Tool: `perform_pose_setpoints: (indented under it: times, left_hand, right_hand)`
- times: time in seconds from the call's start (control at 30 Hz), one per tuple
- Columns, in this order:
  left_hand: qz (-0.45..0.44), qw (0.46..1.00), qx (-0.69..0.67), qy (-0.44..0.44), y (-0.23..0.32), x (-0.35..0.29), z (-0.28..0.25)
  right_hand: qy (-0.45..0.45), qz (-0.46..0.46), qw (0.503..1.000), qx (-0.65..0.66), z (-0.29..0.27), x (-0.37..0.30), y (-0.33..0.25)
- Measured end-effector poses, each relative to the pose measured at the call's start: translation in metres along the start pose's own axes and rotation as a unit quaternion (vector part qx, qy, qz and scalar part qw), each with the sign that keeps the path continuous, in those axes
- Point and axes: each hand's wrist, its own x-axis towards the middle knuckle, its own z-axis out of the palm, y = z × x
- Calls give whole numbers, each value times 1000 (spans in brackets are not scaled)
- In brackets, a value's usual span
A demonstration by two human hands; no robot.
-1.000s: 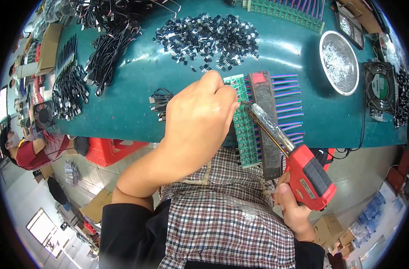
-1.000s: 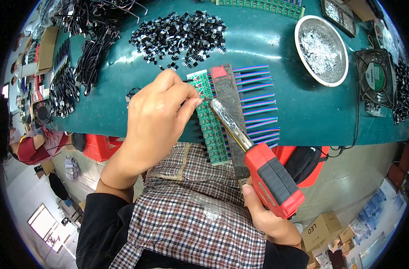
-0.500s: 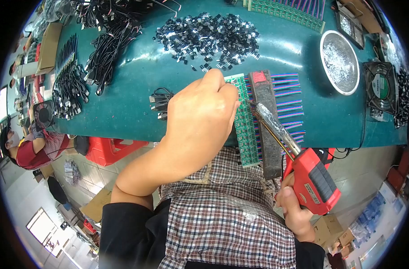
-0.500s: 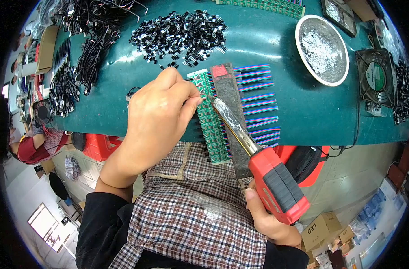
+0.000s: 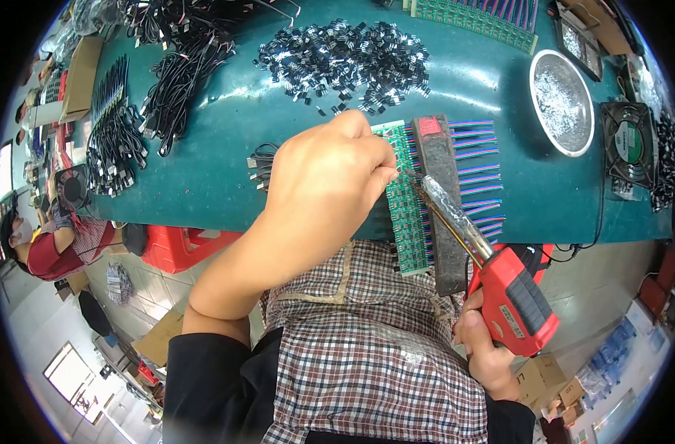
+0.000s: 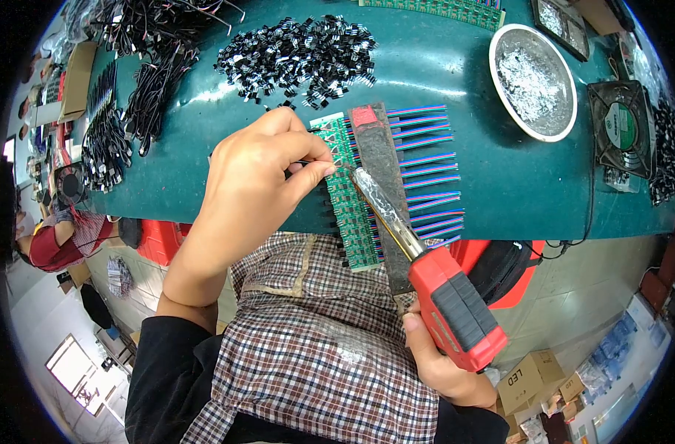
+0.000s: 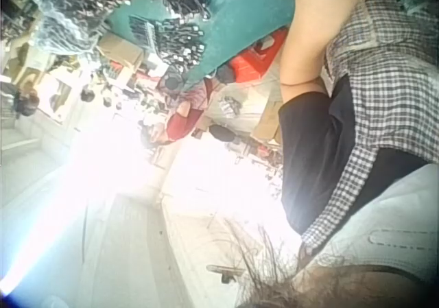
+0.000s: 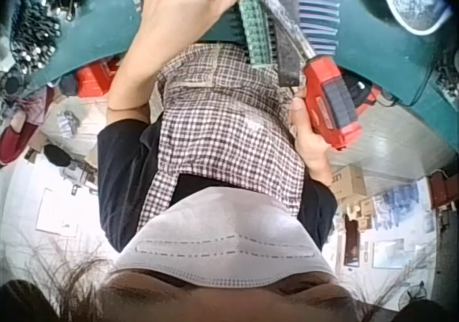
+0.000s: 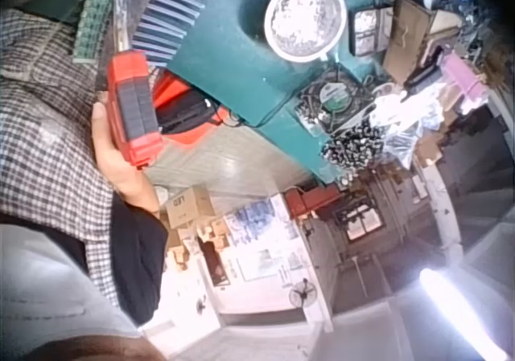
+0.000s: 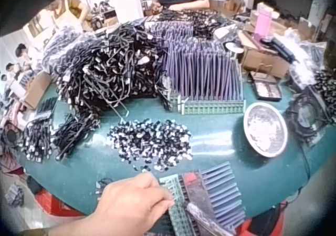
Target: The person solders USB cables to a circuit board by picking up cables one at a time, positioning their wires onto the board contacts, and soldering them in place using a soldering gun.
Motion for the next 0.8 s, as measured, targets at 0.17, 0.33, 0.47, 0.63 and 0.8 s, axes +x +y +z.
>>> perform_pose_setpoints:
  times: [0.17, 0.33, 0.47, 0.63, 0.8]
  left_hand:
    - [6, 1000, 14, 14, 4, -1, 1]
    - [21, 998, 64, 16, 7, -1, 4]
    - [26, 997, 77, 13, 8, -2, 3]
    - [39, 992, 114, 27, 10, -2, 7]
    - [54, 988, 136, 39, 11, -4, 9]
  right_hand:
    - [-11, 1, 1000, 6, 0, 1, 1]
    - [-12, -21, 1000, 3, 3, 2, 0]
    - [-14, -16, 1000, 6, -2, 0, 0]
    - [0, -42, 999, 27, -2, -2, 1]
    - [12, -23, 998, 58, 0, -1, -4]
